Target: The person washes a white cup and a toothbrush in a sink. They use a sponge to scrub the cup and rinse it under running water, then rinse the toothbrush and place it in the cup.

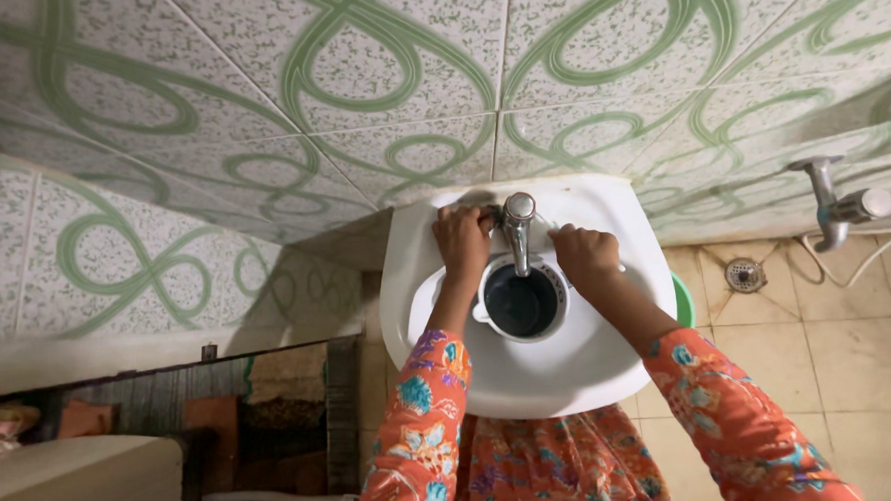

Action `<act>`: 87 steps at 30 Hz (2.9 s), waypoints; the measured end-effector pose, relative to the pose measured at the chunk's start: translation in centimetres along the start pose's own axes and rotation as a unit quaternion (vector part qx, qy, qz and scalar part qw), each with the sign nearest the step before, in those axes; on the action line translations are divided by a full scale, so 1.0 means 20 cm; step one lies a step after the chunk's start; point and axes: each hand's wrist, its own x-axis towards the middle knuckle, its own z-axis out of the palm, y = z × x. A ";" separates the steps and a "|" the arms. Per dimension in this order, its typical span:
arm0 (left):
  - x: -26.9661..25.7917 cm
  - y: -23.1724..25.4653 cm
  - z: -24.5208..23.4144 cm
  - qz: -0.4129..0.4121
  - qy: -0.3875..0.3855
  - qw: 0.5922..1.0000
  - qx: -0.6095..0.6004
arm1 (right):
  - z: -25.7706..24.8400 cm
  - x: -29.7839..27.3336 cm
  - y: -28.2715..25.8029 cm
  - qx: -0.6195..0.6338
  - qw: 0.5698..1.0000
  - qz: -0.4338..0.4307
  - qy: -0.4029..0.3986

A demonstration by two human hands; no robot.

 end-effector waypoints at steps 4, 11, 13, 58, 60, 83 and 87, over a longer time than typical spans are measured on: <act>-0.16 0.01 -0.10 -0.026 -0.077 0.996 -0.024 | -0.06 -0.15 0.08 0.004 0.999 0.003 -0.042; -0.09 0.03 -0.03 -0.023 0.008 0.998 -0.051 | 0.02 -0.02 0.13 -0.030 0.999 -0.015 -0.009; 0.00 0.00 0.03 -0.031 0.019 0.999 -0.040 | 0.06 0.06 0.06 -0.003 0.999 -0.034 0.026; -0.14 0.05 0.04 -0.068 0.032 0.996 -0.052 | -0.04 -0.23 -0.03 -0.087 0.981 -0.001 0.176; -0.05 0.01 0.11 -0.044 0.097 0.994 0.005 | -0.01 -0.17 -0.02 -0.068 0.985 -0.001 0.160; -0.08 0.03 0.06 -0.034 0.027 0.999 -0.024 | -0.06 -0.11 0.00 0.041 0.999 -0.016 -0.020; -0.22 0.06 -0.06 -0.044 -0.019 0.997 -0.058 | -0.11 -0.29 0.10 -0.065 0.997 -0.041 0.025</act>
